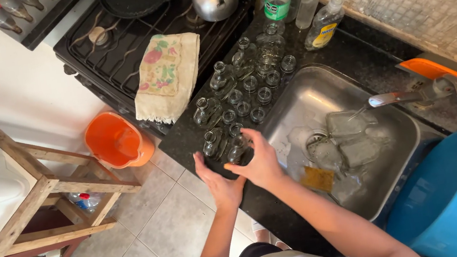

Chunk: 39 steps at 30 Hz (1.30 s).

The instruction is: Washing small glass jars in a sink using a sponge and water

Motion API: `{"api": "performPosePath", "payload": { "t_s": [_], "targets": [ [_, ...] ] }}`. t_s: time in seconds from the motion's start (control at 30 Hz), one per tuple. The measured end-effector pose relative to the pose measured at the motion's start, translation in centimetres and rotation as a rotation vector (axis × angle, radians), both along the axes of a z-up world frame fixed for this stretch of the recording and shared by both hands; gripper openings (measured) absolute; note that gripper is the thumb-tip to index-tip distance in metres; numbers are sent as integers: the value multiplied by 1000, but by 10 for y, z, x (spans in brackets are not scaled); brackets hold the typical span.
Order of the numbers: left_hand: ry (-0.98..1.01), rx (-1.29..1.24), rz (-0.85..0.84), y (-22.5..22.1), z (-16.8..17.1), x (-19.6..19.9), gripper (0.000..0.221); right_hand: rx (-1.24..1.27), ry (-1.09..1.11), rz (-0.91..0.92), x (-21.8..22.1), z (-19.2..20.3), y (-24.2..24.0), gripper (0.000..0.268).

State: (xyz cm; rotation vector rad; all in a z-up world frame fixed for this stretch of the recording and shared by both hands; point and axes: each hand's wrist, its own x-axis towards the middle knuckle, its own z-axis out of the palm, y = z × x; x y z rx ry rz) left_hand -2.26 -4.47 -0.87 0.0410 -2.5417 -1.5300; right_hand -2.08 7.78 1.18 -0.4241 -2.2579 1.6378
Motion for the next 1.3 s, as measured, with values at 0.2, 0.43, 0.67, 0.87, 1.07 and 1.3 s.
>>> {"api": "performPosePath", "payload": {
  "t_s": [0.2,0.43,0.67,0.87,1.07,1.3],
  "targets": [
    [165,61,10,-7,-49,-30,137,242,63,-60,-10,-25,-19,102],
    [192,-68,-90,-32,-50,-56,97,62,-7,-57,12,-12,25,94],
    [161,-173,-205,-47,-46,-73,108,228,-383,-1112,29,-215,241,97],
    [-117,-414,-106,-56,-26,-43,121,177,-1154,-931,-25,-217,283,123],
    [-62,-501,-146,-64,-10,-3,44,-64,-1094,-1151,-57,-118,210,132],
    [-22,-233,-464,10,28,34,17,-160,-1113,-934,-42,-133,242,108]
  ]
}}
